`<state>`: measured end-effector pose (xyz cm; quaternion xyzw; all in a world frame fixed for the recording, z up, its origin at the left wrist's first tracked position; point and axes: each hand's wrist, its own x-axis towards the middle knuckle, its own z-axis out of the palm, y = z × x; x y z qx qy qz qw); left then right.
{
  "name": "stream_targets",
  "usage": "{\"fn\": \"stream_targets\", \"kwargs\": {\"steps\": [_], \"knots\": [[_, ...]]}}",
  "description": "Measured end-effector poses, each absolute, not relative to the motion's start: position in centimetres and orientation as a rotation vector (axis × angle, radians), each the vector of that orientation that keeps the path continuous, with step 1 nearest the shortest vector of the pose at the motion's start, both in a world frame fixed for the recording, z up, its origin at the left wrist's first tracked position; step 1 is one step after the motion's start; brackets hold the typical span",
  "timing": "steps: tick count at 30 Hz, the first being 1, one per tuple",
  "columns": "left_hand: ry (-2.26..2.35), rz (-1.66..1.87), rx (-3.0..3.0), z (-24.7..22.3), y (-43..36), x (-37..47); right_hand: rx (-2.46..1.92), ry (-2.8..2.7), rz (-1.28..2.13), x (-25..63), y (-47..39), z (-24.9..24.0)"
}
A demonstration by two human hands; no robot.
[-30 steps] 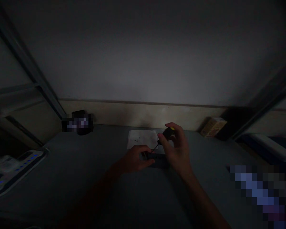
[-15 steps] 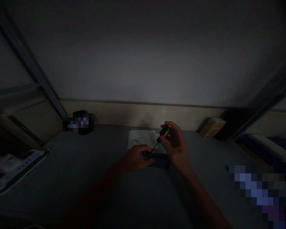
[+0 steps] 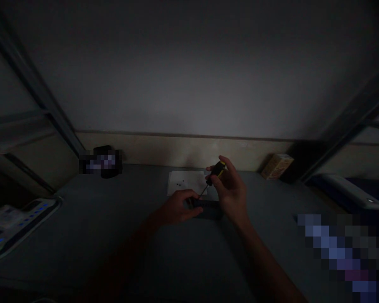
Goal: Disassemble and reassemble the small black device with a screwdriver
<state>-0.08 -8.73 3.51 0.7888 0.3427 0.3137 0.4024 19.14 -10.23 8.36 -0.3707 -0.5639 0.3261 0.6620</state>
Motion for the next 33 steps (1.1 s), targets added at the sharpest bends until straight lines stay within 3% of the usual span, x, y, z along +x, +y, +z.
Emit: {"fn": "stream_targets", "kwargs": {"steps": [33], "knots": [[0.724,0.864,1.813,3.2,-7.6,-0.6,-0.787,-1.239,0.752,19.2,-9.8,8.2]]}}
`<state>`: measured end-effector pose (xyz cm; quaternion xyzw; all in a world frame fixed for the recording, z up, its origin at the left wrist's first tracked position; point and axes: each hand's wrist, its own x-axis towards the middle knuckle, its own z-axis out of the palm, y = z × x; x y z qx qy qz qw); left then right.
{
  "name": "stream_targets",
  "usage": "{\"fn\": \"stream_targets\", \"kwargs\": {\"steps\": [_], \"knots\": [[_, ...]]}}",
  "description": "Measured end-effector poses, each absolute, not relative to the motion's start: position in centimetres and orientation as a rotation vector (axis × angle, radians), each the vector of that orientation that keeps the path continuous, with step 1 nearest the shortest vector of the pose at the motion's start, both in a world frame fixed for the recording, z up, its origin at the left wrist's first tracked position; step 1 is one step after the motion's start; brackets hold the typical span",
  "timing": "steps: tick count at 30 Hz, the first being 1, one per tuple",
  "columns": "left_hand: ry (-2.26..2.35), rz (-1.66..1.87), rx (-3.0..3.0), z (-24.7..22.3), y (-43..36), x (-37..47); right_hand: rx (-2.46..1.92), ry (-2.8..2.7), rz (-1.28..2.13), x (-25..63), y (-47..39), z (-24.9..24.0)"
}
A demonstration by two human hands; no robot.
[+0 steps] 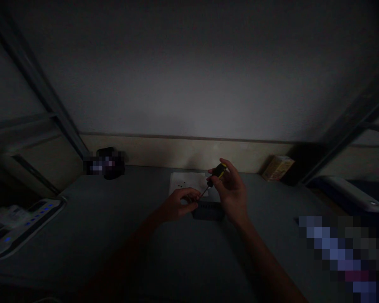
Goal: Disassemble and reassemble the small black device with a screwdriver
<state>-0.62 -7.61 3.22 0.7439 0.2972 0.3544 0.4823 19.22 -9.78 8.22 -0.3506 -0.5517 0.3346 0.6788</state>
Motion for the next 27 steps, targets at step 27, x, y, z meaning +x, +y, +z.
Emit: {"fn": "stream_targets", "kwargs": {"steps": [27], "knots": [[0.742,0.892,1.824,3.28,-7.54,-0.69,-0.791,-1.205,0.714,19.06,-9.89,8.46]]}}
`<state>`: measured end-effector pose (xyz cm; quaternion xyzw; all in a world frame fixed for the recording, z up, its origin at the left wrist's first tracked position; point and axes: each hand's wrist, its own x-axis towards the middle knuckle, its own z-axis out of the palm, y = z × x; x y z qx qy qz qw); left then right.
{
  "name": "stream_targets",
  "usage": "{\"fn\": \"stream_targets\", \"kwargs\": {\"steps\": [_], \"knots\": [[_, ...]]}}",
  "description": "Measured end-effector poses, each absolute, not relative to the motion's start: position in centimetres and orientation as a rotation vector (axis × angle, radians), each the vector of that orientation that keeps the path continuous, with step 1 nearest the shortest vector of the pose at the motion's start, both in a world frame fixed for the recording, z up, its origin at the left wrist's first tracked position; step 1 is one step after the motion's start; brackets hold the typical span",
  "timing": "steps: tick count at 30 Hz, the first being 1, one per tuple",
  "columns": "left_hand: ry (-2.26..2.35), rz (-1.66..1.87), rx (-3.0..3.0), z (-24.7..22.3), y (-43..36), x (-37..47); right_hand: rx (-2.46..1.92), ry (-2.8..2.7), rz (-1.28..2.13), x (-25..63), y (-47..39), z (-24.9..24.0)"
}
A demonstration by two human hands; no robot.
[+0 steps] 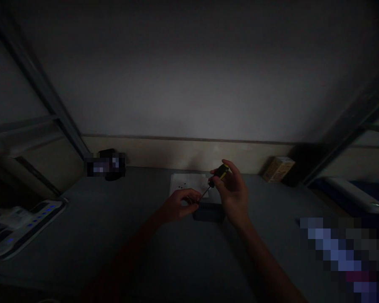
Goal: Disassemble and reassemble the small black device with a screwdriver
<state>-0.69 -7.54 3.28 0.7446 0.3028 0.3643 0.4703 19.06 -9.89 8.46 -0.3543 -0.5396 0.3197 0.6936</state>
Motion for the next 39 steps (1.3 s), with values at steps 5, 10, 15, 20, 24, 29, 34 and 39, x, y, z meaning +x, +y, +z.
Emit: {"fn": "stream_targets", "kwargs": {"steps": [5,10,15,20,24,29,34,39], "knots": [[0.725,0.880,1.813,3.10,-7.45,-0.81,-0.804,-1.186,0.741,19.08,-9.95,8.56],[0.726,0.895,1.821,2.94,-7.42,-0.77,-0.804,-1.176,0.766,19.09,-9.90,8.47],[0.720,0.893,1.846,3.25,-7.51,-0.70,-0.798,-1.182,0.771,19.11,-9.98,8.67],[0.729,0.875,1.847,3.39,-7.47,-0.77,-0.801,-1.169,0.767,19.08,-10.02,8.86],[0.733,0.869,1.852,3.47,-7.51,-0.75,-0.801,-1.179,0.777,19.11,-10.01,8.85],[0.738,0.867,1.856,3.28,-7.41,-0.76,-0.808,-1.184,0.763,19.08,-10.00,8.87],[0.738,0.879,1.835,3.13,-7.35,-0.79,-0.793,-1.198,0.745,19.01,-9.97,8.77],[0.726,0.873,1.831,3.12,-7.39,-0.77,-0.799,-1.215,0.736,19.12,-9.90,8.64]]}}
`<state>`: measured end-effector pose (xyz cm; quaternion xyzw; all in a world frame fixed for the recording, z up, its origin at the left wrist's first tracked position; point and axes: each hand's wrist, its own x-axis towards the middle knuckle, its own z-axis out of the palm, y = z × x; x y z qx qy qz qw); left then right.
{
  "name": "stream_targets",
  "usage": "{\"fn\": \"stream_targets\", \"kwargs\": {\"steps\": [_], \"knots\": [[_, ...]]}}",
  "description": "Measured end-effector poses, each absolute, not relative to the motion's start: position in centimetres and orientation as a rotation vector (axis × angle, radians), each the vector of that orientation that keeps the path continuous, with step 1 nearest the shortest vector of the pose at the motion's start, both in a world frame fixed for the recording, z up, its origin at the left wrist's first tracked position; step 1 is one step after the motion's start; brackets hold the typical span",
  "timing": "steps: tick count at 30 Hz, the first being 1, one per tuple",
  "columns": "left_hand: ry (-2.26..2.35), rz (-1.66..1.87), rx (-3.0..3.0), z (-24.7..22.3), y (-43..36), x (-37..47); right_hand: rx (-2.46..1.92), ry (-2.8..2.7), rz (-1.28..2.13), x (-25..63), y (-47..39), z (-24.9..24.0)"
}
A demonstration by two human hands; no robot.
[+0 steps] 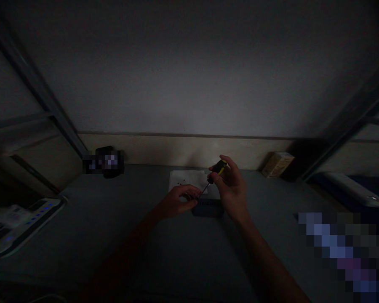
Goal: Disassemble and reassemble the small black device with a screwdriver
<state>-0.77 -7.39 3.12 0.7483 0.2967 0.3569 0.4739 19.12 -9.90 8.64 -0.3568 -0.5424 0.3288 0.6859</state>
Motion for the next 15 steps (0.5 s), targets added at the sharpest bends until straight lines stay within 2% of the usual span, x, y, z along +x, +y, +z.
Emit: {"fn": "stream_targets", "kwargs": {"steps": [15], "knots": [[0.731,0.864,1.851,3.31,-7.44,-0.74,-0.808,-1.208,0.742,19.08,-9.87,8.50]]}}
